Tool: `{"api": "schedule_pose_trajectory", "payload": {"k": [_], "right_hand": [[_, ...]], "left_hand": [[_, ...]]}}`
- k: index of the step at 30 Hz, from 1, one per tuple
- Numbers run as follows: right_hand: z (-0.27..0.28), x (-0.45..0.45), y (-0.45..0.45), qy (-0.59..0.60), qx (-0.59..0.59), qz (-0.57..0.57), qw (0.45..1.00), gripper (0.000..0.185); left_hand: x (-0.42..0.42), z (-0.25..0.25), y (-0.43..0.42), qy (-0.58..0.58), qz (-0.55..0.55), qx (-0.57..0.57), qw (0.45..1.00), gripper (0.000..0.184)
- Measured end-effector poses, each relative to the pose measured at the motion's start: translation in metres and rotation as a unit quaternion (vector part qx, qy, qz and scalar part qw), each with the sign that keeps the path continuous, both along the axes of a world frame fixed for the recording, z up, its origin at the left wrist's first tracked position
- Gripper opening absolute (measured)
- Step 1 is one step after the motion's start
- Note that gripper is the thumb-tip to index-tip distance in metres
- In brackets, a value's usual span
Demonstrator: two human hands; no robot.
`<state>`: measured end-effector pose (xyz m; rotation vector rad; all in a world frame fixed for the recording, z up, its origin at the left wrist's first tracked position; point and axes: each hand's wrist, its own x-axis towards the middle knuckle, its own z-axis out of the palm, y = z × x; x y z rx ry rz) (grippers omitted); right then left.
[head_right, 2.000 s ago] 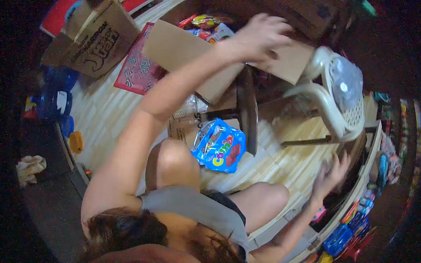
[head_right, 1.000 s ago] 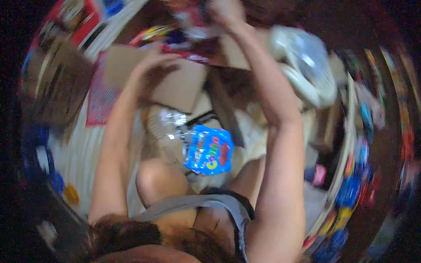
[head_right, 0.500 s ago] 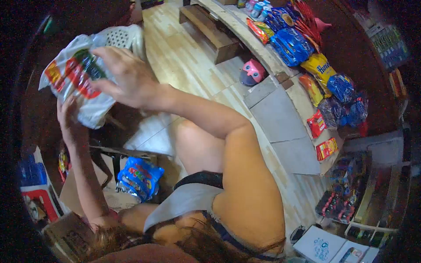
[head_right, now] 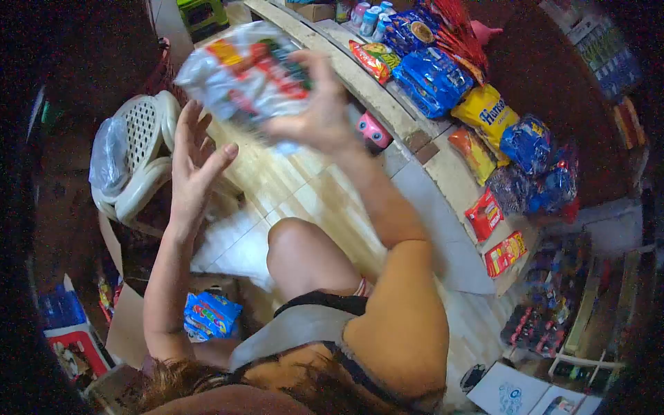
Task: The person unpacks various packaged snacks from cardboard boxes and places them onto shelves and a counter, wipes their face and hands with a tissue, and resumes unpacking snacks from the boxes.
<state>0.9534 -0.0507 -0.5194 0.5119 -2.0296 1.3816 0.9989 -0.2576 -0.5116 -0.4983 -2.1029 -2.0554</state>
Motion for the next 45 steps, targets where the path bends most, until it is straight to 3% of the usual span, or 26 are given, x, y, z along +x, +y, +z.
{"api": "schedule_pose_trajectory", "payload": {"k": [2,3,4,6,8,10,13,16,19,20,22,23,24,25,26,28,29,32,33,35,36,39,41,42,45], "right_hand": [[0.016,-0.007,0.049,-0.003,0.039,-0.073,0.997,0.079],[0.023,-0.013,0.08,0.04,0.158,-0.159,0.974,0.074],[0.032,-0.016,0.103,0.031,0.18,-0.212,0.96,0.068],[0.042,-0.031,0.163,-0.006,0.25,-0.289,0.924,0.066],[0.056,-0.035,0.212,-0.118,0.272,-0.342,0.892,0.069],[0.064,-0.041,0.263,-0.169,0.238,-0.305,0.907,0.071],[0.057,-0.051,0.321,-0.27,0.127,-0.228,0.927,0.067],[0.049,-0.065,0.349,-0.267,0.094,-0.216,0.935,0.065],[0.039,-0.081,0.366,-0.221,0.209,-0.321,0.897,0.057],[0.041,-0.083,0.368,-0.246,0.209,-0.322,0.89,0.054],[0.046,-0.089,0.364,-0.276,0.226,-0.28,0.891,0.059],[0.07,-0.065,0.303,-0.346,0.144,-0.208,0.904,0.055],[0.042,-0.084,0.334,-0.346,-0.077,-0.017,0.935,0.04],[0.047,-0.085,0.324,-0.402,0.029,-0.096,0.91,0.041],[0.045,-0.1,0.321,-0.377,0.198,-0.147,0.893,0.045],[0.04,-0.128,0.317,-0.281,0.526,-0.278,0.753,0.054],[0.029,-0.134,0.283,-0.133,0.612,-0.383,0.679,0.064],[-0.008,-0.15,0.182,-0.089,0.647,-0.254,0.714,0.075],[-0.016,-0.119,0.115,-0.058,0.595,-0.187,0.78,0.072],[-0.034,-0.106,0.032,-0.072,0.658,-0.073,0.746,0.066],[-0.032,-0.079,-0.013,-0.022,0.66,0.012,0.751,0.063],[-0.026,-0.012,-0.154,0.024,0.666,0.22,0.712,0.057],[-0.023,0.035,-0.231,0.053,0.63,0.318,0.706,0.054],[-0.025,0.053,-0.265,0.103,0.622,0.353,0.691,0.052],[-0.028,0.098,-0.36,0.174,0.57,0.455,0.662,0.045]], "left_hand": [[-0.002,-0.004,-0.003,0.027,0.033,-0.094,0.995,0.075],[-0.01,-0.014,-0.015,0.043,0.037,-0.133,0.989,0.073],[-0.016,-0.023,-0.025,0.058,0.042,-0.172,0.983,0.07],[-0.019,-0.034,-0.04,0.022,0.056,-0.149,0.987,0.06],[-0.02,-0.047,-0.055,-0.042,0.053,-0.119,0.991,0.056],[-0.019,-0.061,-0.071,-0.101,0.044,-0.095,0.989,0.052],[-0.017,-0.088,-0.095,-0.135,0.074,-0.157,0.975,0.046],[-0.009,-0.106,-0.111,-0.15,0.062,-0.155,0.974,0.042],[0.003,-0.098,-0.115,-0.219,0.066,-0.147,0.962,0.04],[0.008,-0.093,-0.117,-0.248,0.073,-0.144,0.955,0.039],[0.013,-0.095,-0.131,-0.196,0.076,-0.181,0.961,0.039],[0.013,-0.112,-0.149,-0.158,0.074,-0.189,0.966,0.038],[0.019,-0.103,-0.15,-0.153,0.086,-0.179,0.968,0.04],[0.025,-0.098,-0.153,-0.187,0.104,-0.146,0.966,0.039],[0.028,-0.098,-0.164,-0.143,0.116,-0.189,0.965,0.038],[0.042,-0.097,-0.185,-0.104,0.171,-0.207,0.958,0.039],[0.049,-0.107,-0.198,-0.081,0.188,-0.139,0.969,0.038],[0.082,-0.095,-0.235,-0.052,0.266,-0.198,0.942,0.033],[0.093,-0.098,-0.25,-0.052,0.299,-0.204,0.931,0.032],[0.118,-0.104,-0.293,0.005,0.335,-0.295,0.895,0.031],[0.129,-0.124,-0.322,0.079,0.371,-0.33,0.864,0.029],[0.171,-0.144,-0.401,0.03,0.414,-0.426,0.804,0.032],[0.198,-0.164,-0.449,-0.094,0.456,-0.431,0.773,0.043],[0.206,-0.188,-0.482,-0.13,0.465,-0.468,0.74,0.062],[0.237,-0.196,-0.503,-0.192,0.483,-0.54,0.661,0.083]]}}
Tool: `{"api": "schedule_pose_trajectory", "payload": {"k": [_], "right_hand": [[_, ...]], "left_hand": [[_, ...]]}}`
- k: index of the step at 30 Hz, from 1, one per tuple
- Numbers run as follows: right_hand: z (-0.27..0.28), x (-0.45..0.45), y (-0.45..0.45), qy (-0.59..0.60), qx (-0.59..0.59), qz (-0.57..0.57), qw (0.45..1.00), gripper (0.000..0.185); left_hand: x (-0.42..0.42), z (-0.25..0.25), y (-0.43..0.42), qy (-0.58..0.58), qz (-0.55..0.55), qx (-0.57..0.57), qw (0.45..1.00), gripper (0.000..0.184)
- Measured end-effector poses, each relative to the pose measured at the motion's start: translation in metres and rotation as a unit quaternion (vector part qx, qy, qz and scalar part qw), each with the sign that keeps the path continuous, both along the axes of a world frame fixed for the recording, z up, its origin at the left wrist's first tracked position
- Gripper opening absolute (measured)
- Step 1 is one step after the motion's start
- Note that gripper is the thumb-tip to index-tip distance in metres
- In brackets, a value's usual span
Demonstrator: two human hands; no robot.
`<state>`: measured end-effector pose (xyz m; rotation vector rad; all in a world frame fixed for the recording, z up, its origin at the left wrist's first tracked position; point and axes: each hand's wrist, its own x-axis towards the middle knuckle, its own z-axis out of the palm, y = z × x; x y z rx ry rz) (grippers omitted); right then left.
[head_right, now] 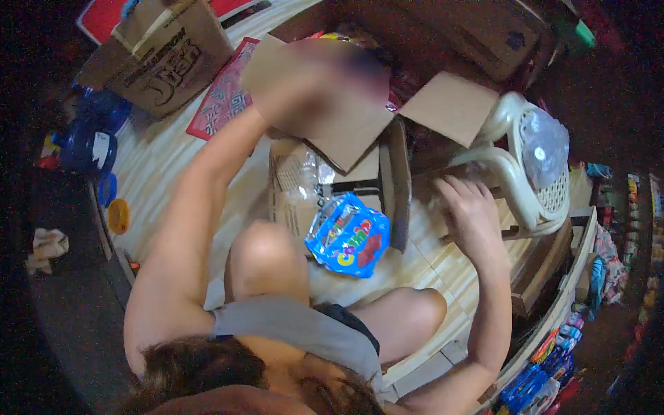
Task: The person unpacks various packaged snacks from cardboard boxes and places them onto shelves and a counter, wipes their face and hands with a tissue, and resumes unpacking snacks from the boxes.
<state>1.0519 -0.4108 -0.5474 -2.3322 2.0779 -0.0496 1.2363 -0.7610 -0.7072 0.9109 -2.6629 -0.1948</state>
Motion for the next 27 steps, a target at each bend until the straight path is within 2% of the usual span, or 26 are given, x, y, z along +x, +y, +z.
{"api": "schedule_pose_trajectory", "payload": {"k": [1,2,4,5,6,8,10,13,16,19,22,25,27], "right_hand": [[-0.003,0.01,-0.032,-0.01,-0.009,0.017,1.0,0.042],[-0.007,0.017,-0.065,-0.02,-0.018,0.034,0.999,0.039],[-0.029,0.02,-0.133,0.003,0.067,-0.054,0.996,0.029],[-0.046,0.013,-0.17,-0.038,0.03,-0.032,0.998,0.025],[-0.062,0.006,-0.205,-0.078,-0.004,-0.009,0.997,0.022],[-0.079,0.01,-0.274,0.016,0.06,-0.106,0.992,0.018],[-0.107,-0.003,-0.327,0.016,0.08,-0.11,0.991,0.025],[-0.177,-0.047,-0.392,0.032,0.002,-0.108,0.994,0.035],[-0.191,-0.052,-0.425,0.031,0.035,-0.215,0.975,0.039],[-0.227,-0.075,-0.442,0.025,-0.065,-0.226,0.972,0.038],[-0.242,-0.078,-0.44,0.045,-0.067,-0.235,0.969,0.031],[-0.238,-0.092,-0.443,0.015,-0.068,-0.228,0.971,0.022],[-0.208,-0.077,-0.44,0.082,-0.07,-0.216,0.97,0.022]], "left_hand": [[0.004,-0.002,-0.014,-0.017,-0.025,0.053,0.998,0.098],[0.005,0.0,-0.02,-0.03,-0.023,0.061,0.997,0.098],[0.008,0.0,-0.014,-0.054,-0.019,0.08,0.995,0.097],[0.012,-0.012,-0.015,0.016,-0.024,0.051,0.998,0.094],[0.014,-0.018,-0.013,0.031,-0.019,0.054,0.998,0.095],[0.011,-0.021,-0.014,0.062,-0.005,0.053,0.997,0.096],[0.014,-0.024,-0.012,0.117,-0.015,0.066,0.991,0.091],[0.012,-0.03,-0.015,0.156,-0.023,0.071,0.985,0.084],[0.012,-0.021,-0.018,0.141,-0.031,0.112,0.983,0.08],[0.012,-0.025,-0.017,0.179,-0.027,0.102,0.978,0.076],[0.01,-0.025,-0.019,0.197,-0.033,0.105,0.974,0.076],[0.01,-0.031,-0.018,0.208,-0.028,0.103,0.972,0.075],[0.007,-0.029,-0.019,0.204,-0.025,0.101,0.974,0.075]]}}
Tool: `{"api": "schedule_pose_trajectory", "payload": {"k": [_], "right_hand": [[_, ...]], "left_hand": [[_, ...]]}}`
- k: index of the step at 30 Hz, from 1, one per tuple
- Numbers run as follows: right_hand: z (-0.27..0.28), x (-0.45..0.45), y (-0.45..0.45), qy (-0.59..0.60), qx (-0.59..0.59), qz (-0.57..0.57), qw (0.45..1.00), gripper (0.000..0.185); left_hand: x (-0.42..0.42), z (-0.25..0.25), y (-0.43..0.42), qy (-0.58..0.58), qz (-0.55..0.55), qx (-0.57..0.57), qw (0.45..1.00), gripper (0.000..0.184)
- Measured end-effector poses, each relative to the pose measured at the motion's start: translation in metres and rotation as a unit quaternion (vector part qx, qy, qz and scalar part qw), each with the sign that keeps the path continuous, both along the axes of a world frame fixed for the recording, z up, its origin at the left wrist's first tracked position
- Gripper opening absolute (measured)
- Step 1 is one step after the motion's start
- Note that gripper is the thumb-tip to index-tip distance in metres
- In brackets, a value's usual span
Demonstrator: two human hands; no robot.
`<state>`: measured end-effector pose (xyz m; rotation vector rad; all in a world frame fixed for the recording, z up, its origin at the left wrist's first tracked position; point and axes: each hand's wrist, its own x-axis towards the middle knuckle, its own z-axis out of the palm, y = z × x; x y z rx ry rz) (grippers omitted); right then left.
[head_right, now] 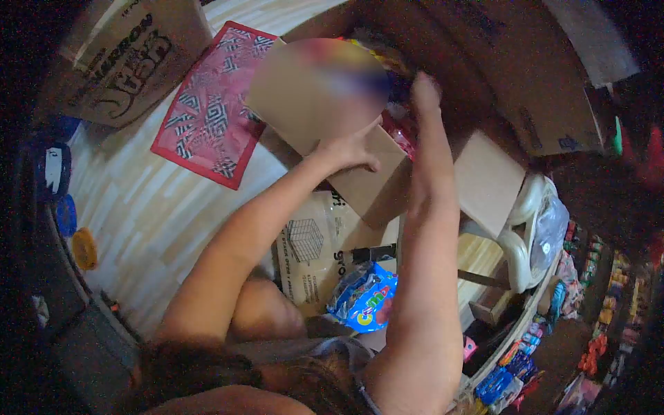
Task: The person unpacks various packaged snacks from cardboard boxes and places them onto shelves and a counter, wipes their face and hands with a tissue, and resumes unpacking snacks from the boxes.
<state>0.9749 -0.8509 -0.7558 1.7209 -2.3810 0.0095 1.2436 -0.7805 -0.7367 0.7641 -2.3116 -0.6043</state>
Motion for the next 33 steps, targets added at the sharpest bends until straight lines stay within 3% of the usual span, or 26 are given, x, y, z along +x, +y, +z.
{"api": "schedule_pose_trajectory", "payload": {"k": [5,7,9,10,11,13,15,17,18,20,21,22,23,26,27,28,29,31,33], "right_hand": [[0.108,0.018,0.022,0.023,-0.079,0.023,0.996,0.022],[0.161,0.027,0.051,-0.046,-0.166,0.044,0.984,0.026],[0.219,0.033,0.089,-0.133,-0.129,0.051,0.981,0.023],[0.24,0.046,0.118,-0.263,-0.155,0.067,0.95,0.021],[0.259,0.061,0.148,-0.385,-0.182,0.086,0.901,0.018],[0.283,0.083,0.2,-0.476,-0.213,0.029,0.853,0.014],[0.279,0.082,0.237,-0.564,-0.24,0.013,0.79,0.01],[0.274,0.087,0.272,-0.654,-0.224,0.0,0.723,0.01],[0.266,0.084,0.286,-0.662,-0.239,0.014,0.71,0.011],[0.253,0.081,0.313,-0.67,-0.273,0.022,0.69,0.012],[0.252,0.079,0.328,-0.655,-0.258,0.01,0.71,0.015],[0.252,0.079,0.343,-0.618,-0.28,0.007,0.734,0.018],[0.253,0.077,0.358,-0.579,-0.301,0.001,0.758,0.021],[0.261,0.074,0.409,-0.593,-0.305,0.092,0.74,0.042],[0.267,0.083,0.428,-0.595,-0.314,0.093,0.734,0.049],[0.267,0.082,0.446,-0.496,-0.35,0.078,0.791,0.058],[0.266,0.077,0.464,-0.387,-0.376,0.047,0.841,0.067],[0.268,0.069,0.502,-0.598,-0.407,0.023,0.69,0.074],[0.269,0.067,0.545,-0.606,-0.492,0.068,0.621,0.071]], "left_hand": [[0.001,0.0,0.0,-0.011,-0.008,0.001,1.0,0.075],[0.0,0.002,0.001,-0.026,0.005,-0.01,1.0,0.077],[0.001,0.0,0.002,-0.023,0.009,-0.018,1.0,0.077],[0.003,0.003,0.006,-0.038,0.015,-0.031,0.999,0.089],[0.003,0.01,0.006,0.036,0.01,0.043,0.998,0.094],[0.003,0.031,0.006,0.175,0.0,0.189,0.966,0.104],[0.004,0.06,0.02,0.291,-0.103,0.28,0.909,0.105],[0.0,0.085,0.043,0.37,-0.187,0.421,0.807,0.1],[-0.003,0.089,0.049,0.403,-0.217,0.47,0.755,0.079],[-0.008,0.094,0.061,0.431,-0.218,0.497,0.721,0.066],[-0.011,0.105,0.07,0.443,-0.22,0.511,0.703,0.06],[-0.015,0.114,0.079,0.444,-0.195,0.488,0.726,0.044],[-0.017,0.131,0.095,0.435,-0.163,0.485,0.741,0.042],[-0.035,0.179,0.132,0.367,-0.226,0.449,0.783,0.043],[-0.046,0.19,0.144,0.329,-0.223,0.403,0.825,0.045],[-0.052,0.213,0.163,0.265,-0.203,0.316,0.888,0.048],[-0.062,0.228,0.182,0.264,-0.22,0.287,0.894,0.049],[-0.092,0.243,0.211,0.274,-0.306,0.311,0.857,0.051],[-0.111,0.25,0.247,0.236,-0.426,0.421,0.765,0.059]]}}
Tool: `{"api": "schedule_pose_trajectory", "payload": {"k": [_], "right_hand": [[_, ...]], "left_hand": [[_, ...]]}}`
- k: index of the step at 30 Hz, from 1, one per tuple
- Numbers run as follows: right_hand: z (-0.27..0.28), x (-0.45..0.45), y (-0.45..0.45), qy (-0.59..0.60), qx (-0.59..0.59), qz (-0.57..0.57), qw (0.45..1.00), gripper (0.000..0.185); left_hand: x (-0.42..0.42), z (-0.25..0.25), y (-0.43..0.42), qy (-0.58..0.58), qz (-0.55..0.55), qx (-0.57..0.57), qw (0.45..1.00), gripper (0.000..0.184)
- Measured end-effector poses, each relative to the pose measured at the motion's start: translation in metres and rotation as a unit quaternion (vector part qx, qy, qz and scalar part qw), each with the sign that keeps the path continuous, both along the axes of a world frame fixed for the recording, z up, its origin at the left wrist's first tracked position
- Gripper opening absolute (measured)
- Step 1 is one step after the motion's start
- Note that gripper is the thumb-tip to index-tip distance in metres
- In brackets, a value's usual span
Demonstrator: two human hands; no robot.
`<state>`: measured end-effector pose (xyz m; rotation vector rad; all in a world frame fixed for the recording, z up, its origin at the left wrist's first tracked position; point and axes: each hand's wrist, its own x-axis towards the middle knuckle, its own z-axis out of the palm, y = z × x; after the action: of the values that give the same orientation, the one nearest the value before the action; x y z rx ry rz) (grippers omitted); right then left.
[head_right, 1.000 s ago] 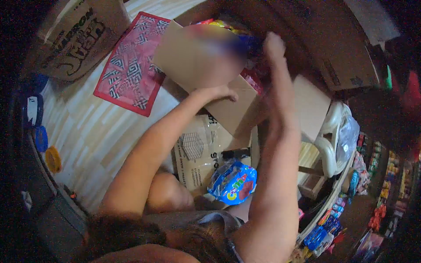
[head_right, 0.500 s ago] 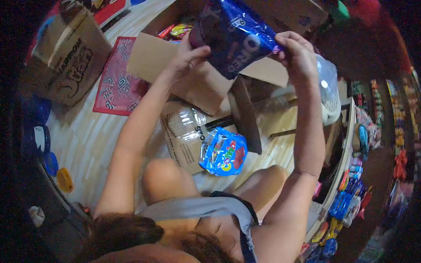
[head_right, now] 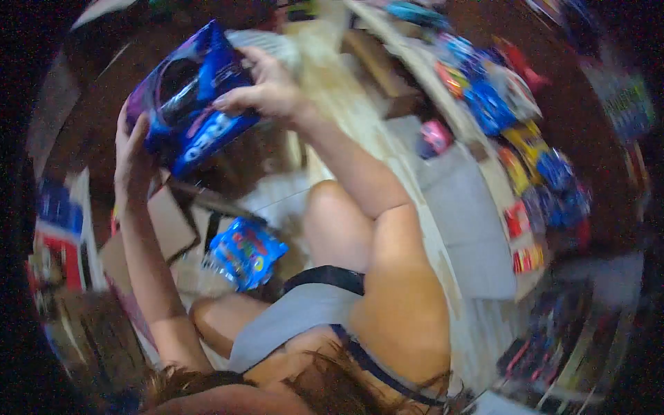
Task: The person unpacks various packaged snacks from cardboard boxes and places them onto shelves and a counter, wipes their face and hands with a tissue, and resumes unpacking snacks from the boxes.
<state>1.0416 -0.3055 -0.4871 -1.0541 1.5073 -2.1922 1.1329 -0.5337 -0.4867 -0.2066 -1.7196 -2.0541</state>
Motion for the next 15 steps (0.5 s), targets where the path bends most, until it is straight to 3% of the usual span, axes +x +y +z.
{"api": "schedule_pose_trajectory", "payload": {"k": [4,6,13,15], "right_hand": [[-0.01,0.004,0.07,-0.027,-0.015,-0.08,0.996,0.069],[-0.022,0.011,0.097,-0.043,0.007,-0.103,0.994,0.065],[-0.057,0.033,0.154,-0.103,0.081,-0.083,0.988,0.084],[-0.052,0.041,0.159,-0.149,0.011,-0.098,0.984,0.081]], "left_hand": [[-0.03,-0.025,0.057,-0.06,-0.195,0.028,0.979,0.066],[-0.04,-0.042,0.078,-0.082,-0.205,0.024,0.975,0.064],[-0.042,-0.05,0.115,-0.159,-0.233,0.007,0.959,0.056],[-0.045,-0.059,0.116,-0.151,-0.265,0.006,0.952,0.058]]}}
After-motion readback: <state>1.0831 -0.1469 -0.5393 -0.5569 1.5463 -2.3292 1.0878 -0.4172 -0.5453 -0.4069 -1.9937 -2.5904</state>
